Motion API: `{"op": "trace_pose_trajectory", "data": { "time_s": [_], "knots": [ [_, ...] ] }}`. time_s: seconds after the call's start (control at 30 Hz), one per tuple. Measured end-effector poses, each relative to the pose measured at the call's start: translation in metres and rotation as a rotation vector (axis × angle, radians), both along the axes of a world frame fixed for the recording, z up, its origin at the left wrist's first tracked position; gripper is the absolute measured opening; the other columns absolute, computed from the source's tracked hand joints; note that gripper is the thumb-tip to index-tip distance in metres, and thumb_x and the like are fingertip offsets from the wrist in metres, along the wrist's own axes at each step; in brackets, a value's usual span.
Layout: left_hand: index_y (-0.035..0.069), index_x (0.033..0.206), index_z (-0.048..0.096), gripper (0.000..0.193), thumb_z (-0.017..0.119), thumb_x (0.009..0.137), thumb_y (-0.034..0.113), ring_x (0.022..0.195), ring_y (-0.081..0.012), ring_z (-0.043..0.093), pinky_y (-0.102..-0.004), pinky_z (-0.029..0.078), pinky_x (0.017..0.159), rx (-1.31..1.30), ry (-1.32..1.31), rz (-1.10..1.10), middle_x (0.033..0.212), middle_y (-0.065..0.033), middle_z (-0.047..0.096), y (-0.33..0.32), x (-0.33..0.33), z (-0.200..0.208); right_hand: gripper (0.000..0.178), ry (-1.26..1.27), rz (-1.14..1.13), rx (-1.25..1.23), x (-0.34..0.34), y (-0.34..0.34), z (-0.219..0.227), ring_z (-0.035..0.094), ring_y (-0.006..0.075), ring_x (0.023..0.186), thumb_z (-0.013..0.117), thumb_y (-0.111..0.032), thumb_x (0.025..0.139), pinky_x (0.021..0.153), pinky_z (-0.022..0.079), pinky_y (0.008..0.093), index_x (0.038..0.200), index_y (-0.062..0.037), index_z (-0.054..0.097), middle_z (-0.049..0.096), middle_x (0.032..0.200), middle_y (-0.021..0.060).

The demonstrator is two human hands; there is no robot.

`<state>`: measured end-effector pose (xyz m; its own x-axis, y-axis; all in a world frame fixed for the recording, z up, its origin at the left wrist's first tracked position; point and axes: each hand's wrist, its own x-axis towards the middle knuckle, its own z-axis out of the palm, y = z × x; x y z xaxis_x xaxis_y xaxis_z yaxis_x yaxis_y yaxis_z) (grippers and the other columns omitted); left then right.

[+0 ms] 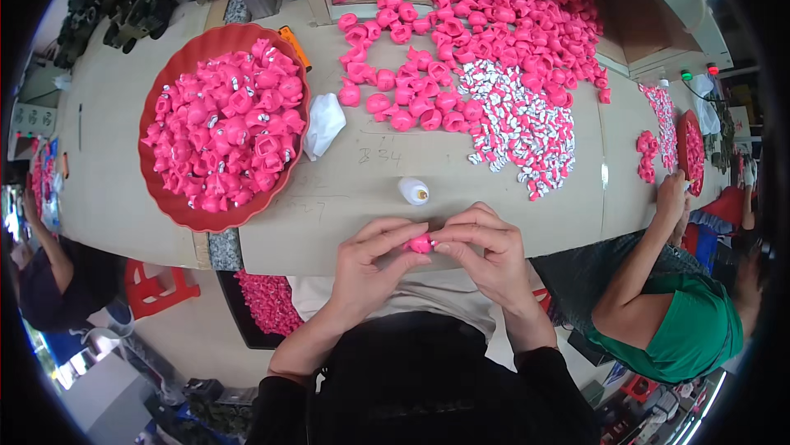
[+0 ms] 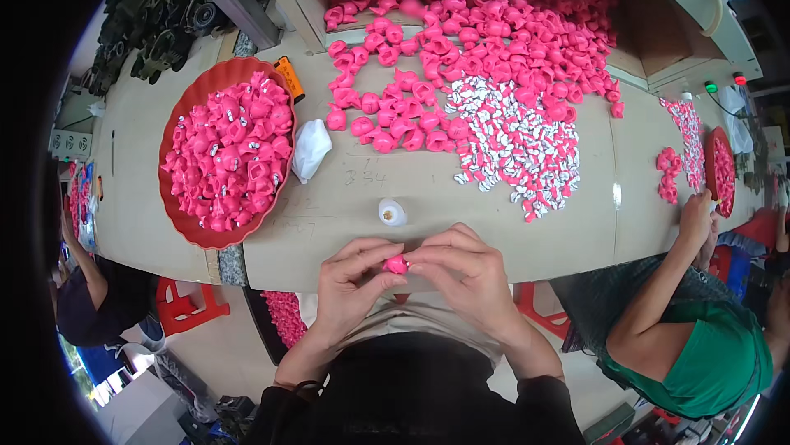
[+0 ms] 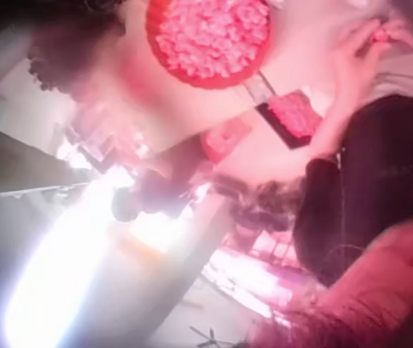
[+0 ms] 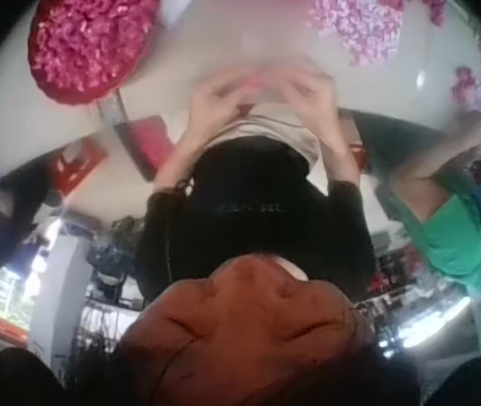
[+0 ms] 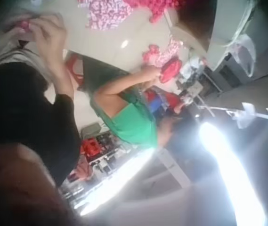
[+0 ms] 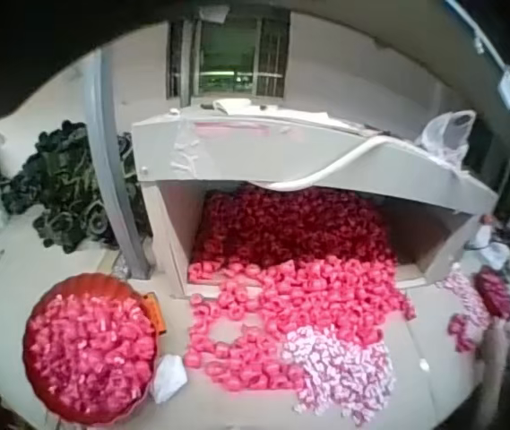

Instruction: The person assembles toy pieces by applying glue from a bottle into the cavities of small plastic components and attaching face inserts into them by hand.

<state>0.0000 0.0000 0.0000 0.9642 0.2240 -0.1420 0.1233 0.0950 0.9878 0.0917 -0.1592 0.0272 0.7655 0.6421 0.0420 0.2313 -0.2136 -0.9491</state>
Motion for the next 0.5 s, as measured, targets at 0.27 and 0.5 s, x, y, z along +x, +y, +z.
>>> {"op": "trace_pose_trajectory", "data": {
  "time_s": [0.27,0.5],
  "knots": [
    [0.004,0.105,0.066,0.034,0.071,0.072,-0.002,0.088,-0.0173,0.063,-0.0278,0.052,0.077,0.037,-0.006,-0.045,0.103,-0.0109,0.064,-0.001,0.002,0.003,0.014,0.449,-0.126,-0.036,-0.003,-0.002,0.007,0.052,0.0083,0.069,0.073,0.002,0.071,0.060,0.041,0.0221,0.084,-0.0005,0.069,0.061,0.080,0.0037],
    [0.001,0.100,0.067,0.028,0.069,0.072,-0.005,0.086,-0.0202,0.065,-0.0281,0.055,0.072,0.175,-0.238,-0.110,0.100,-0.0117,0.065,0.003,0.006,-0.001,0.012,0.572,0.026,0.054,0.006,-0.008,-0.005,0.053,0.0079,0.070,0.073,0.004,0.071,0.060,0.040,0.0218,0.082,0.0008,0.068,0.061,0.079,0.0044]
  ]
}}
